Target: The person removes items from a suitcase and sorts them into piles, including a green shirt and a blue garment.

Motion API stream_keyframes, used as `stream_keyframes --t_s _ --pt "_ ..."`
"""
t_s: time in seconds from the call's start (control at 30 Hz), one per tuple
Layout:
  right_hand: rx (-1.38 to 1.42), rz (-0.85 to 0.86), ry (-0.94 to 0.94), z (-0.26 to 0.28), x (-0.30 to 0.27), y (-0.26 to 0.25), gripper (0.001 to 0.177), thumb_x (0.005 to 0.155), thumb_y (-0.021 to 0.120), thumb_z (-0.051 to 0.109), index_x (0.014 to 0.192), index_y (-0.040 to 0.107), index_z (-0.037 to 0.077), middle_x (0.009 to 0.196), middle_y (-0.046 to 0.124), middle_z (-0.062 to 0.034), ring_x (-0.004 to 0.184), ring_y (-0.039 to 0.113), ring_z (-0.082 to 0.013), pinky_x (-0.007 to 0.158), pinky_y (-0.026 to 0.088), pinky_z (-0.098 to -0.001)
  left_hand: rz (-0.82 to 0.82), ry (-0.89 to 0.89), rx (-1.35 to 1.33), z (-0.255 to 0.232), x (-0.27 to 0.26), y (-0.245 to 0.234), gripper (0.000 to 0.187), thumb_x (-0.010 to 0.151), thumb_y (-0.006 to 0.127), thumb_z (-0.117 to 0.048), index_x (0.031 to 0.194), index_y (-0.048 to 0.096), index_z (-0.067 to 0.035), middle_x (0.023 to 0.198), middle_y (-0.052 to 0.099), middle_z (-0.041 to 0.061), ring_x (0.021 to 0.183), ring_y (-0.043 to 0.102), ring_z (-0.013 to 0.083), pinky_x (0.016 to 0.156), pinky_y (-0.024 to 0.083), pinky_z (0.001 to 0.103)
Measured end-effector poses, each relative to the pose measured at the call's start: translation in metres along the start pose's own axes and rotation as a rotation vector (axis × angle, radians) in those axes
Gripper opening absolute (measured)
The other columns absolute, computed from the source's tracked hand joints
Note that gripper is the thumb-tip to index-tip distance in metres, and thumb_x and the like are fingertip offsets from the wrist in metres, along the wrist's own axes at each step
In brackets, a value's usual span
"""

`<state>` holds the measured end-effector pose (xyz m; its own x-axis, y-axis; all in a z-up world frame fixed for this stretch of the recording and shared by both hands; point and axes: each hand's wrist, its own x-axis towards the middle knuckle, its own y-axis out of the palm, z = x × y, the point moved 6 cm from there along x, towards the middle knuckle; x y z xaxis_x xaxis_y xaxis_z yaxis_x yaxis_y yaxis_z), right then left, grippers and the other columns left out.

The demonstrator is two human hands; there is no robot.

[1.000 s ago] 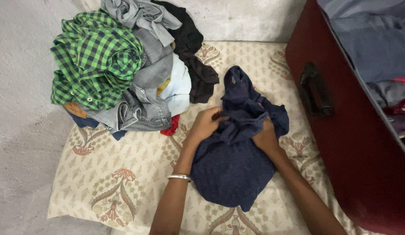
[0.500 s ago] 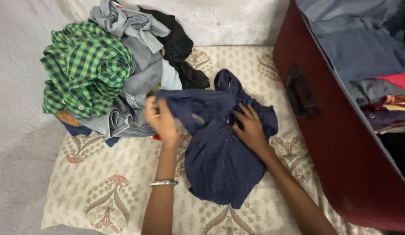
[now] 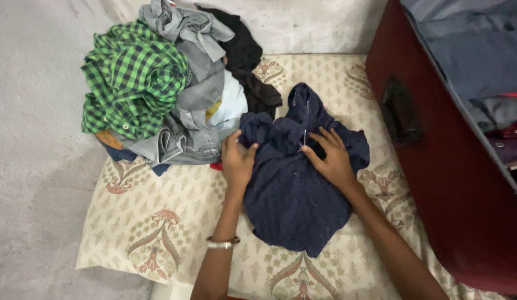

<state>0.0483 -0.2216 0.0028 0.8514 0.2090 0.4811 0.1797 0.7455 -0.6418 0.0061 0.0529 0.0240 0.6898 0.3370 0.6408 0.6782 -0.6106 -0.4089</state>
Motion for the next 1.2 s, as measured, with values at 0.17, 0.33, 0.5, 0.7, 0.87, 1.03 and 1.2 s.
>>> stream_keyframes --t_s 0.17,0.33,0.5,0.7,0.87,1.03,1.2 --pt "0.126 0.189 -0.081 0.037 0.001 0.010 0.057 0.094 0.070 0.048 0.136 0.064 0.010 0.148 0.056 -0.0150 0.147 0.044 -0.0345 0.124 0.009 -0.0631 0.283 -0.142 0.272 -0.017 -0.006 0.003 0.046 0.085 0.080 -0.037 0.117 0.067 -0.006 0.094 0.073 0.020 0.089 0.068 0.0420 0.078 0.053 0.049" --pt "0.124 0.385 -0.104 0.051 -0.016 0.033 0.044 0.087 0.073 0.046 0.117 0.069 0.014 0.147 0.058 -0.0084 0.144 0.043 -0.0296 0.111 -0.007 -0.0745 0.176 0.016 -0.059 -0.025 -0.013 0.005 0.036 0.097 0.070 -0.031 0.119 0.068 -0.003 0.107 0.074 0.020 0.098 0.071 0.0396 0.083 0.055 0.045" --pt "0.371 0.478 0.014 0.019 -0.010 0.031 0.022 0.095 0.070 0.034 0.104 0.066 0.014 0.145 0.063 -0.0049 0.145 0.050 -0.0254 0.121 -0.007 -0.0699 -0.025 -0.172 -0.386 -0.004 0.023 -0.033 0.041 0.103 0.067 -0.034 0.124 0.067 0.001 0.117 0.072 0.013 0.109 0.066 0.0225 0.099 0.049 0.033" --pt "0.336 0.520 -0.091 0.022 -0.014 0.031 0.025 0.086 0.075 0.023 0.105 0.063 0.012 0.149 0.057 -0.0067 0.150 0.039 -0.0303 0.117 -0.009 -0.0710 -0.267 -0.096 -0.410 -0.036 0.066 -0.119 0.042 0.093 0.056 0.003 0.134 0.062 -0.006 0.132 0.066 0.012 0.124 0.064 0.0252 0.114 0.047 0.039" --pt "0.153 0.471 -0.196 0.041 -0.019 0.033 0.030 0.083 0.079 0.027 0.103 0.064 0.011 0.148 0.056 -0.0085 0.150 0.037 -0.0335 0.115 -0.003 -0.0724 0.001 0.155 -0.097 -0.077 0.055 -0.099 0.061 0.085 0.062 0.003 0.145 0.057 -0.010 0.158 0.048 0.021 0.154 0.033 0.0392 0.129 0.018 0.049" --pt "0.126 0.423 -0.301 0.047 -0.024 0.027 0.033 0.092 0.073 0.036 0.114 0.072 0.011 0.145 0.062 -0.0113 0.146 0.043 -0.0319 0.116 0.002 -0.0713 0.421 0.295 -0.193 -0.108 0.010 -0.032 0.058 0.079 0.065 0.001 0.136 0.063 -0.010 0.155 0.050 0.021 0.155 0.030 0.0403 0.124 0.000 0.059" --pt "0.133 0.509 -0.223 0.051 -0.024 0.026 0.038 0.092 0.068 0.041 0.114 0.076 0.011 0.124 0.076 -0.0055 0.136 0.057 -0.0222 0.127 0.006 -0.0662 0.589 0.227 -0.474 -0.101 -0.006 0.019 0.031 0.103 0.071 -0.028 0.129 0.071 -0.010 0.139 0.072 0.014 0.143 0.063 0.0341 0.127 0.040 0.048"
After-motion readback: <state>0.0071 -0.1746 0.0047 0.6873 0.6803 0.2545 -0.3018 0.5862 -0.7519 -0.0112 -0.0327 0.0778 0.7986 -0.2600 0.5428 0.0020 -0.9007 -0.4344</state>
